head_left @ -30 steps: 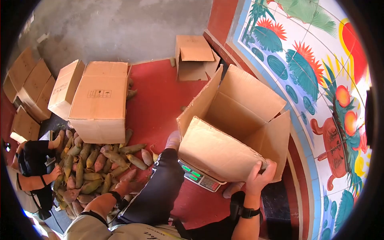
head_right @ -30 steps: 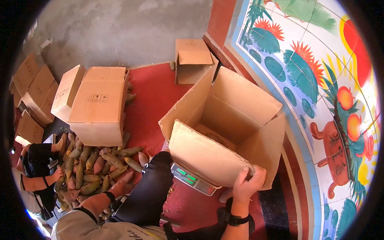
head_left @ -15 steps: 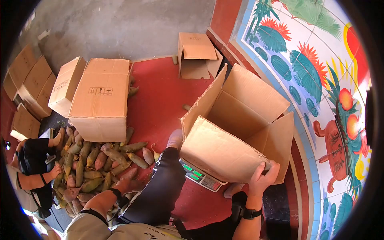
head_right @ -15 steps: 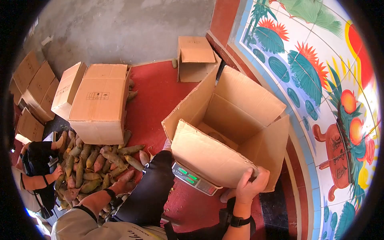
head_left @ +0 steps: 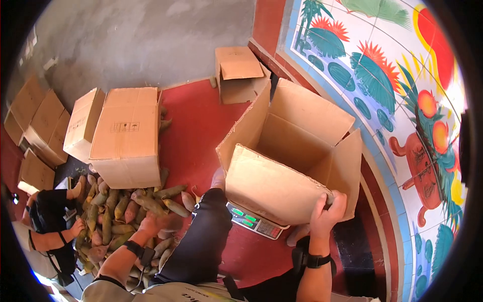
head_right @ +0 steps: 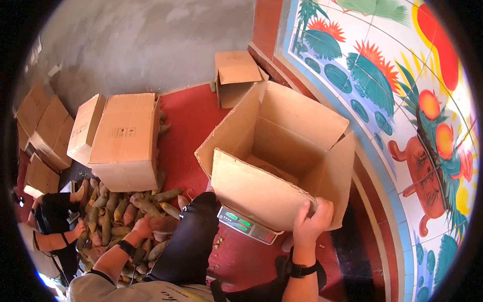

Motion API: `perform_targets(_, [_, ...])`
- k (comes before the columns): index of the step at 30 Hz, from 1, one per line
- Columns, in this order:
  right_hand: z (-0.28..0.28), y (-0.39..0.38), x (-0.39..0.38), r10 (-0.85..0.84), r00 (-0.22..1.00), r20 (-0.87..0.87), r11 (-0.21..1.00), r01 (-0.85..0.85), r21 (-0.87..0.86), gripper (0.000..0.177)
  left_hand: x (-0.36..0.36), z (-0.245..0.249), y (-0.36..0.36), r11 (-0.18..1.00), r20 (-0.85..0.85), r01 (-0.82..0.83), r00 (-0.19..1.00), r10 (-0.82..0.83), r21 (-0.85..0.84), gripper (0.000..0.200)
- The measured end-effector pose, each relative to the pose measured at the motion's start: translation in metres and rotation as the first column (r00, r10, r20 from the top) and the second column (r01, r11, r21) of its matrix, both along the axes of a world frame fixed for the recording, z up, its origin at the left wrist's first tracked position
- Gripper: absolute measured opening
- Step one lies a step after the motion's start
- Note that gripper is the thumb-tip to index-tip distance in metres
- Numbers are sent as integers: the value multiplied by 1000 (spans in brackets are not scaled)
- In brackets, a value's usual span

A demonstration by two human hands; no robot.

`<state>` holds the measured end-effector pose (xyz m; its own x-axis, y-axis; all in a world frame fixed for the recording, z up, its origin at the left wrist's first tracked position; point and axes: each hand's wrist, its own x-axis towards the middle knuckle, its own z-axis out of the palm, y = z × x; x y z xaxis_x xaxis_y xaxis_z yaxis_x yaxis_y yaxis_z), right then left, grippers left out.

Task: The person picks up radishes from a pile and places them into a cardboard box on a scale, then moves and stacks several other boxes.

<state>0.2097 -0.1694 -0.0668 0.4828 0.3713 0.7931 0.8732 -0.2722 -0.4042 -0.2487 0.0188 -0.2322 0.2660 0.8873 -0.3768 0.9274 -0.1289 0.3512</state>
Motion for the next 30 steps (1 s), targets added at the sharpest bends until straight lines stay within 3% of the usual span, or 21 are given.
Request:
perform_targets(2, [1, -1, 0, -5, 1000, -8, 1000, 5, 0, 18, 3, 26, 11, 996, 30, 28, 999, -30, 88, 48])
perform_targets(4, [1, -1, 0, 17, 1000, -4, 1000, -17, -2, 17, 21, 77, 12, 965, 318, -74, 948, -10, 253, 38])
perform_targets(6, [2, -2, -1, 16, 1000, 5, 1000, -16, 3, 17, 46, 130, 10, 966, 598, -234, 792, 124, 109, 30])
perform_targets(7, [2, -2, -2, 21, 1000, 20, 1000, -21, 1, 17, 33, 107, 29, 923, 639, -219, 768, -36, 316, 27])
perform_targets(8, [2, -2, -2, 20, 1000, 16, 1000, -20, 7, 17, 43, 128, 23, 922, 636, -217, 771, -40, 321, 27])
perform_targets(10, [2, -3, -2, 24, 999, 29, 1000, -25, 2, 17, 84, 194, 8, 926, 819, -335, 571, 53, 174, 34])
perform_targets(11, [2, -3, -1, 23, 999, 29, 1000, -24, 6, 17, 93, 205, 10, 926, 819, -334, 571, 49, 178, 34])
perform_targets(13, [2, -2, -1, 24, 998, 58, 999, -25, 19, 18, 108, 221, 15, 928, 904, -319, 425, -42, 194, 39])
perform_targets(16, [3, -5, -2, 40, 998, 55, 999, -40, -7, 19, 134, 239, 20, 949, 926, -179, 323, -194, 261, 41])
perform_targets(18, [2, -7, -1, 54, 997, 59, 999, -54, -2, 19, 155, 247, 20, 952, 936, -168, 289, -199, 254, 41])
perform_targets(21, [2, -11, -2, 83, 995, 63, 997, -83, -3, 20, 190, 262, 15, 968, 915, -49, 341, -215, 245, 39])
perform_targets(23, [3, -13, -1, 93, 994, 65, 996, -93, -4, 19, 212, 258, 21, 826, 725, 100, 428, -539, 555, 41])
perform_targets(26, [5, -13, -2, 111, 990, 89, 994, -112, 11, 19, 246, 264, 16, 679, 535, 196, 478, -696, 708, 42])
perform_targets(28, [5, -13, -2, 121, 989, 88, 992, -124, 28, 19, 264, 262, 15, 663, 456, 260, 552, -698, 701, 43])
perform_targets(30, [5, -13, -2, 116, 989, 87, 993, -118, 20, 19, 280, 261, 14, 674, 474, 282, 531, -702, 683, 44])
